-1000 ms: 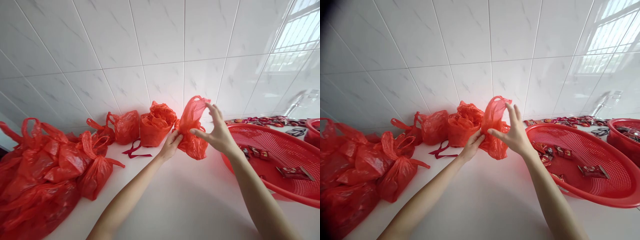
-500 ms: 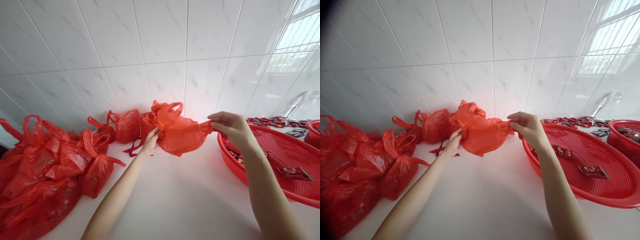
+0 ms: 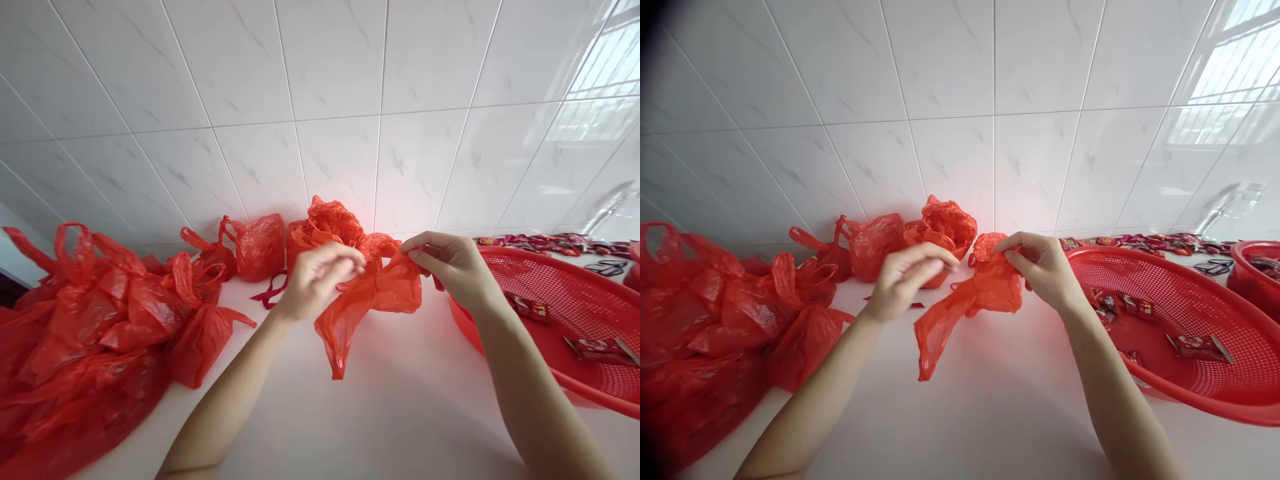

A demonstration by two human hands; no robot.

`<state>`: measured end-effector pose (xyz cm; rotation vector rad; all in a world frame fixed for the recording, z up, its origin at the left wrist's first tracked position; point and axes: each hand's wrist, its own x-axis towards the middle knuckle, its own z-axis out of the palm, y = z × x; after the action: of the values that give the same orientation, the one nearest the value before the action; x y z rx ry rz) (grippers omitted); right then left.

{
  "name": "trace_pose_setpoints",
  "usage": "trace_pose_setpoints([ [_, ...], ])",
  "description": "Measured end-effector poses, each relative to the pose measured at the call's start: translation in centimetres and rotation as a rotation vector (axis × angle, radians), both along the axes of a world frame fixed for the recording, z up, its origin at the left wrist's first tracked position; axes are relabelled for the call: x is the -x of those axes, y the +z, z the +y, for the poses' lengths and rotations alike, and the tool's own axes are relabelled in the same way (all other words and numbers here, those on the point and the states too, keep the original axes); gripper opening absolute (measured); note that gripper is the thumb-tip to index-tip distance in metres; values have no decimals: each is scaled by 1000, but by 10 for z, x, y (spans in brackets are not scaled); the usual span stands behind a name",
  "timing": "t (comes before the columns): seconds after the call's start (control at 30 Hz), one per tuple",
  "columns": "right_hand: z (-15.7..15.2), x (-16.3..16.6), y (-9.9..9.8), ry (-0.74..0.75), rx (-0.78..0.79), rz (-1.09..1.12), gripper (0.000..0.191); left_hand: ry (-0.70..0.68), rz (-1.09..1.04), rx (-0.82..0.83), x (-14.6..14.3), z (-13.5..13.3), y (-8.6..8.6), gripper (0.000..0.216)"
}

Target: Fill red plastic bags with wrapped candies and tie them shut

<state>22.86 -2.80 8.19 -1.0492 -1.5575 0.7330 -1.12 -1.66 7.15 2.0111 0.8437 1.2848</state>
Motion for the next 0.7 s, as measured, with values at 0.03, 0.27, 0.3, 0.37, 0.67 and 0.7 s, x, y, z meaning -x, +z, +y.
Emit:
trace_pose_setpoints([
  [0.03,-1,3,0,12,-3,-13,13,-64,124,20,-9,-10,0,23],
  [0.27,-14,-1,5,56,10,-63,15,-4,503,85,-33,-11,-50,35],
  [0.3,-15,-4,6,64,12,-68,15,37,489,60,-31,-5,-56,37],
  [0.37,-18,-8,9,92,5,-100,17,146,505,25,-25,4,-60,41],
  [0.67,-14,-18,8,-90,77,-767,42,254,954,235,-10,7,-34,35],
  [0.7,-12,-14,6,-193,122,-861,43,240,989,278,-11,4,-32,40],
])
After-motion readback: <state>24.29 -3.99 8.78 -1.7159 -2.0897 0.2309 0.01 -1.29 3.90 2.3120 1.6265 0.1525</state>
